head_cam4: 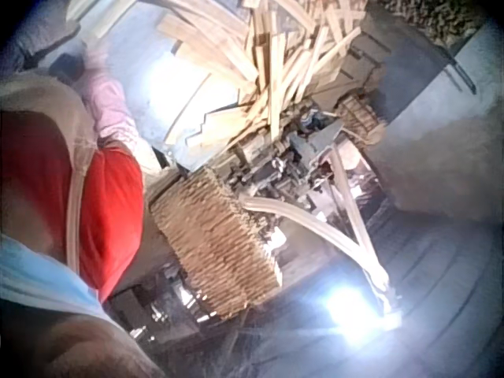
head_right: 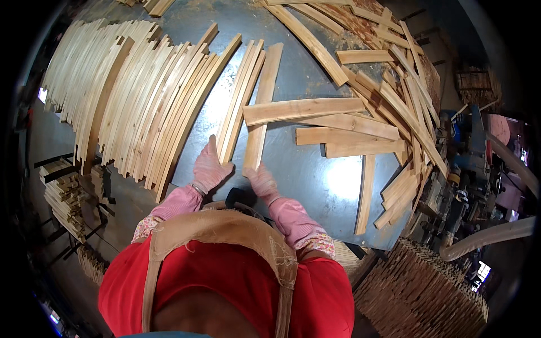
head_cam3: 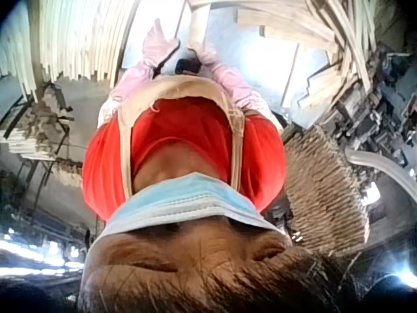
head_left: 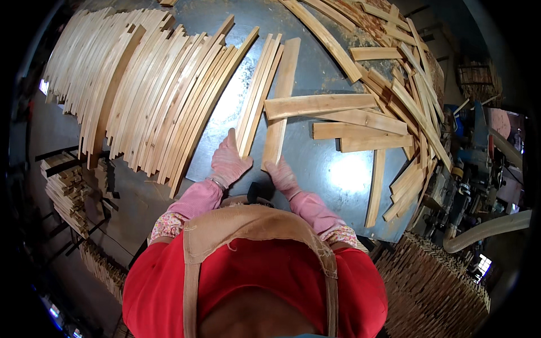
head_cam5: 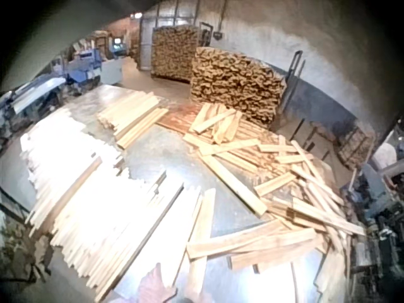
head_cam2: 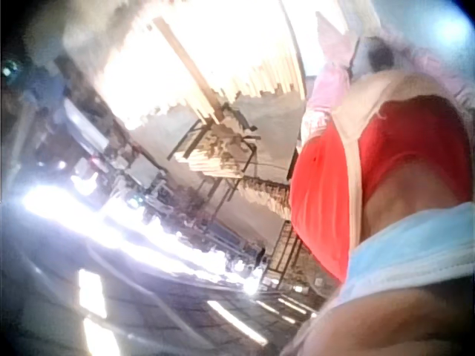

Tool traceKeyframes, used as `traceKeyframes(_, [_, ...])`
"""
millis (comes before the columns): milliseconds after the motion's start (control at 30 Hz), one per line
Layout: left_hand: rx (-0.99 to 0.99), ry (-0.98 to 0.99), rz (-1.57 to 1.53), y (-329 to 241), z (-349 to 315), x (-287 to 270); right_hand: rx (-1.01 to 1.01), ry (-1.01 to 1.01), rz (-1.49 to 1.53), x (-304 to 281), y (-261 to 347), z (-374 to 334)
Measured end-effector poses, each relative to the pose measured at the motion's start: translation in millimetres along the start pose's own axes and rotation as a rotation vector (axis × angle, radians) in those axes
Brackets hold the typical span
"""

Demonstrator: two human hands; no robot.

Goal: The person sorts and stacks thin wooden planks on a metal workbench. They pick up planks from a scattered pile, align them, and place them into a neat stack, occasionally moving the stack to a nearby rack.

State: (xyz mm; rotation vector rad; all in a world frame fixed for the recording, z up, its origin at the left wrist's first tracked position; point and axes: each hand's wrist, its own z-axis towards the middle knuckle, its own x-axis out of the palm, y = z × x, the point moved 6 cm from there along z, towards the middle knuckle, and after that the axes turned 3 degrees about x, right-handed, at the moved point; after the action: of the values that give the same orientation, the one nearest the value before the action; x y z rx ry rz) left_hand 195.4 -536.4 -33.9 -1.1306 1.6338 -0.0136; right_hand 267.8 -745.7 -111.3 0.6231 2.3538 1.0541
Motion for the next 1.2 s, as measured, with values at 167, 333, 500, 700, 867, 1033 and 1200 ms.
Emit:
traceKeyframes(167, [-0.082,0.049,-0.075,15,-3,-14,-0.117,0.213,-0.655,44,106,-27])
traceKeyframes(333, [-0.107,0.047,0.066,4,0,-23,-0.286,0.172,-0.320,16,55,29])
traceKeyframes(500, [-0.108,0.059,-0.106,-5,8,-41,0.020,-0.135,1.118,-100,49,145])
traceKeyframes(700, [0.010,0.193,-1.100,37,17,-69,-0.045,-0.442,1.004,-105,131,85])
traceKeyframes(867, [0.150,0.247,-1.225,1,17,-113,-0.068,-0.336,0.161,-40,64,57])
traceKeyframes(1033, [0.232,0.127,-1.102,-26,52,-134,-0.205,0.282,-0.132,106,159,26])
traceKeyframes(1200, [0.121,0.048,-0.710,-44,67,-150,-0.230,0.017,0.482,21,148,121])
